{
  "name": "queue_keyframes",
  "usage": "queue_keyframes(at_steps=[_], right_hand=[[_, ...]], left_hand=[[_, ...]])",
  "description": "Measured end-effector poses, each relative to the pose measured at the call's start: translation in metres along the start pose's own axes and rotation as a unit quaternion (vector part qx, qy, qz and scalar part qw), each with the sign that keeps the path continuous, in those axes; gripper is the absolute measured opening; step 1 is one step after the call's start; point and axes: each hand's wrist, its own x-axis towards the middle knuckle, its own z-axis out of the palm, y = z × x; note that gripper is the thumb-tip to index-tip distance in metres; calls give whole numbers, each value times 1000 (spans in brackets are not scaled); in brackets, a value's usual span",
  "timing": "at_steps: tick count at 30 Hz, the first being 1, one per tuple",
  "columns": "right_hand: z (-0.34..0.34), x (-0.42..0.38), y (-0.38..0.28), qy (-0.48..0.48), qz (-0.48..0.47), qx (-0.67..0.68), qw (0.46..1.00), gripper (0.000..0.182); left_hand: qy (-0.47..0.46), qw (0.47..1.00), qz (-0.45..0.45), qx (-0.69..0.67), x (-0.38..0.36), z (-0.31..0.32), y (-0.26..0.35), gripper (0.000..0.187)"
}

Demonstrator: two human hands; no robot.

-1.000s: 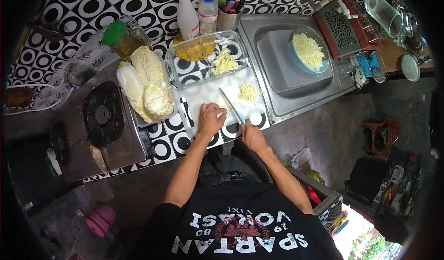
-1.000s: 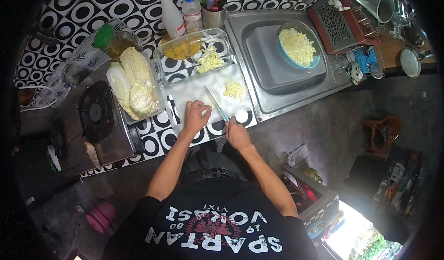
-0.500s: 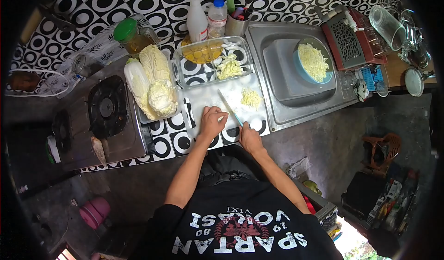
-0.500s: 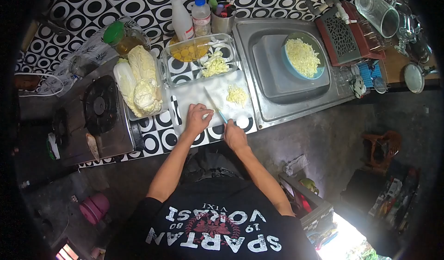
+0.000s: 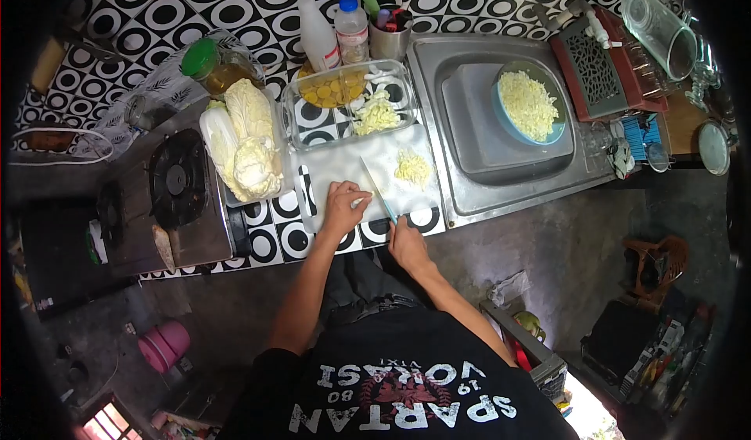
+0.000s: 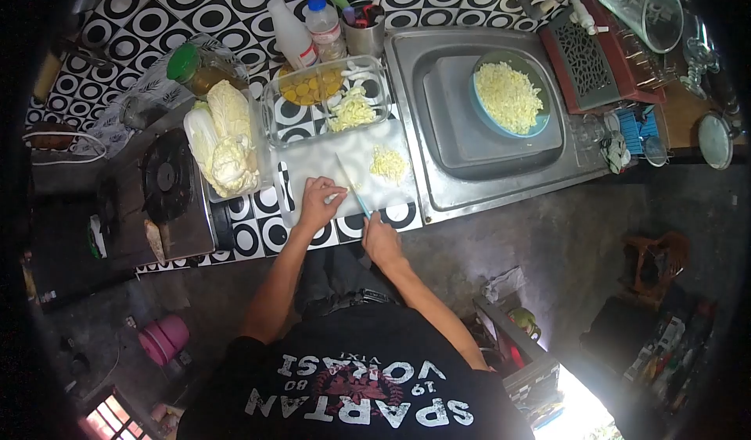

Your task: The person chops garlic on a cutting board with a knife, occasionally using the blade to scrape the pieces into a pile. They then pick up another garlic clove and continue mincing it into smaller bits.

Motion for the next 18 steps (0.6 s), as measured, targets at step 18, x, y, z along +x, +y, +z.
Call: queue_keyframes(at_steps=[18], right_hand=[[-8,-16,-11,-32,47,3,998,28]], left_hand=[[-40,999,2,-17,3,-6,-6,16]])
